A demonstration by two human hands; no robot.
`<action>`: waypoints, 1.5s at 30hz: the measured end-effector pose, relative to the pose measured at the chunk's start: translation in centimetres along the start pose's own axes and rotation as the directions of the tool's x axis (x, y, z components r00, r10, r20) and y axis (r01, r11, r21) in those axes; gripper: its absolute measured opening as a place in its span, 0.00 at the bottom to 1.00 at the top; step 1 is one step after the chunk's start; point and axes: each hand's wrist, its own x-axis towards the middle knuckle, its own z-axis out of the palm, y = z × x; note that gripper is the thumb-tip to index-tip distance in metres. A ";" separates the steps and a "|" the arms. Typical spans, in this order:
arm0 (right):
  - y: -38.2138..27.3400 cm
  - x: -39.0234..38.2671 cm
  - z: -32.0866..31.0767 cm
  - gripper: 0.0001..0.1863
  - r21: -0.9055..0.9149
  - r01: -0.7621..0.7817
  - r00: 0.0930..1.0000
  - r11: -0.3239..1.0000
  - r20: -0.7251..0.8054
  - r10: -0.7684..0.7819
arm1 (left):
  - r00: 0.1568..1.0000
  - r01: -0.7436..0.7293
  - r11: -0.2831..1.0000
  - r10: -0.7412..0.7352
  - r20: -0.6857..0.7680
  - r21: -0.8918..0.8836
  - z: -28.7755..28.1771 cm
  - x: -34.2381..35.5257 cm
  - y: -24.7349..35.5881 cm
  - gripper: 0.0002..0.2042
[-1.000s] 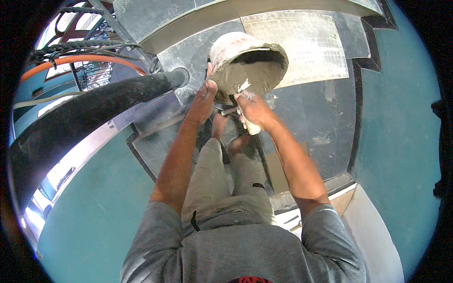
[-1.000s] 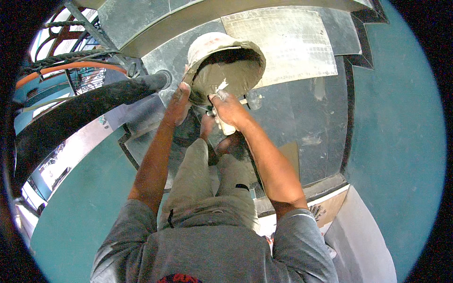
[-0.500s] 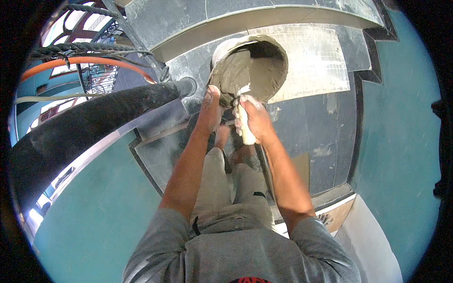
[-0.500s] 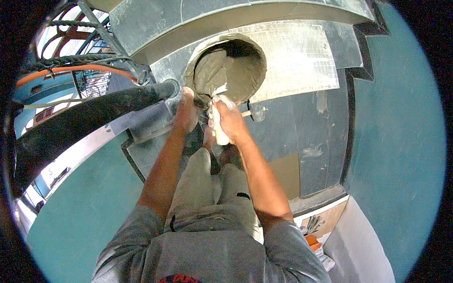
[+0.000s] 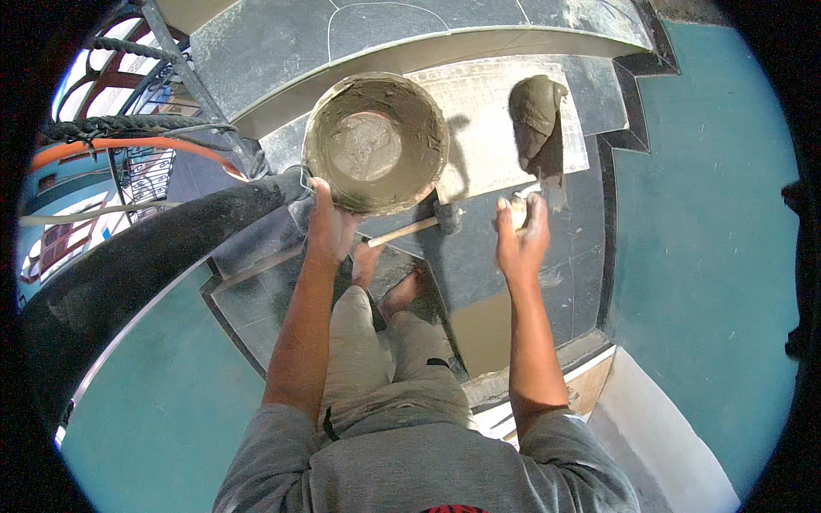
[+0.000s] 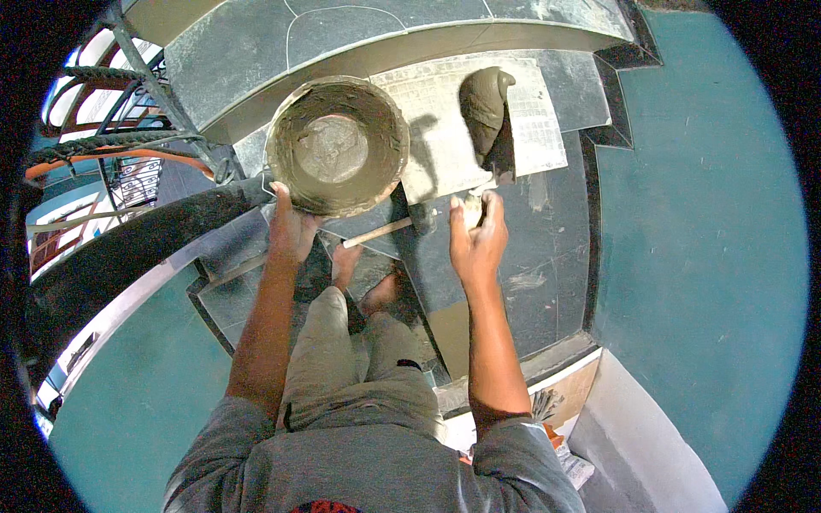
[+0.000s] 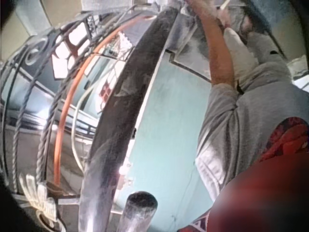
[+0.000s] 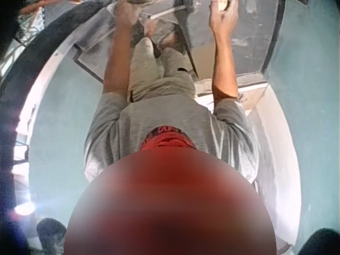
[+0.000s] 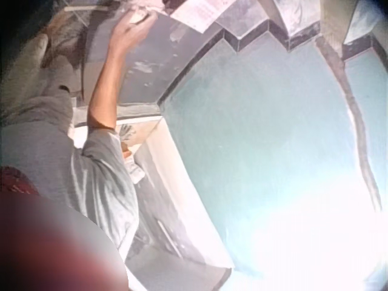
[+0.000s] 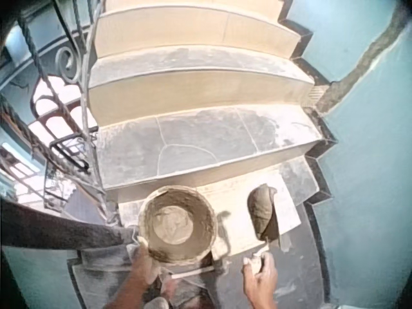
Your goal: The person uses a rubber mallet to tap a tile into place on a stair step. They then pick up a new tile, scoop cement from a bucket with a trowel, and spread the cement onto the back of the tile.
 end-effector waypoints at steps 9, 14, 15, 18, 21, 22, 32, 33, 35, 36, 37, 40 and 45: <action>9.9 6.0 4.6 0.17 -0.269 -0.113 0.975 0.956 0.156 0.159 | 0.998 0.055 0.998 -0.055 -0.005 0.005 -0.9 1.2 -0.5 0.42; 12.1 6.7 4.0 0.19 -0.289 -0.059 0.975 0.956 0.188 0.117 | 0.996 0.058 0.997 -0.061 0.057 0.046 0.3 1.1 1.2 0.40; 12.3 6.8 3.8 0.19 -0.338 -0.032 0.965 0.941 0.233 0.117 | 0.994 0.075 0.996 -0.079 0.075 0.057 0.5 1.1 1.6 0.40; 12.1 7.8 3.2 0.18 -0.351 -0.018 0.966 0.936 0.236 0.107 | 0.993 0.114 0.989 -0.115 0.003 0.091 0.9 1.1 2.3 0.38; 10.8 8.5 2.5 0.16 -0.237 -0.003 0.959 0.972 0.275 0.070 | 0.988 0.152 0.976 -0.154 0.002 0.153 0.9 0.8 3.3 0.37; 10.2 8.6 2.3 0.15 -0.264 0.029 0.947 0.964 0.316 0.058 | 0.982 0.181 0.968 -0.186 0.012 0.175 0.9 0.8 3.7 0.36; 8.0 12.4 6.4 0.18 -0.135 0.671 0.625 0.729 0.632 -0.458 | 0.979 0.197 0.948 -0.204 0.001 0.252 0.9 3.0 4.6 0.35; 8.6 12.6 6.9 0.18 -0.156 0.697 0.601 0.700 0.659 -0.452 | 0.981 0.185 0.948 -0.194 0.008 0.261 0.5 3.1 4.4 0.35; 10.2 12.7 7.3 0.18 -0.151 0.710 0.582 0.688 0.676 -0.453 | 0.985 0.163 0.947 -0.174 0.015 0.276 -0.4 3.4 4.2 0.34; 11.1 12.8 7.3 0.18 -0.163 0.689 0.598 0.706 0.679 -0.426 | 0.984 0.169 0.953 -0.177 0.009 0.250 -0.9 3.5 4.1 0.34; 12.2 12.7 7.1 0.18 -0.191 0.659 0.620 0.727 0.685 -0.382 | 0.982 0.178 0.960 -0.186 0.018 0.217 -1.3 3.5 3.9 0.35; 15.2 12.6 5.2 0.18 -0.237 0.623 0.673 0.745 0.648 -0.356 | 0.987 0.154 0.967 -0.161 0.017 0.202 -2.1 3.0 3.4 0.34; 16.1 10.5 -1.3 0.15 -0.545 0.447 0.853 0.709 0.498 -0.155 | 0.988 0.145 0.959 -0.153 0.017 0.245 -0.8 1.7 3.5 0.34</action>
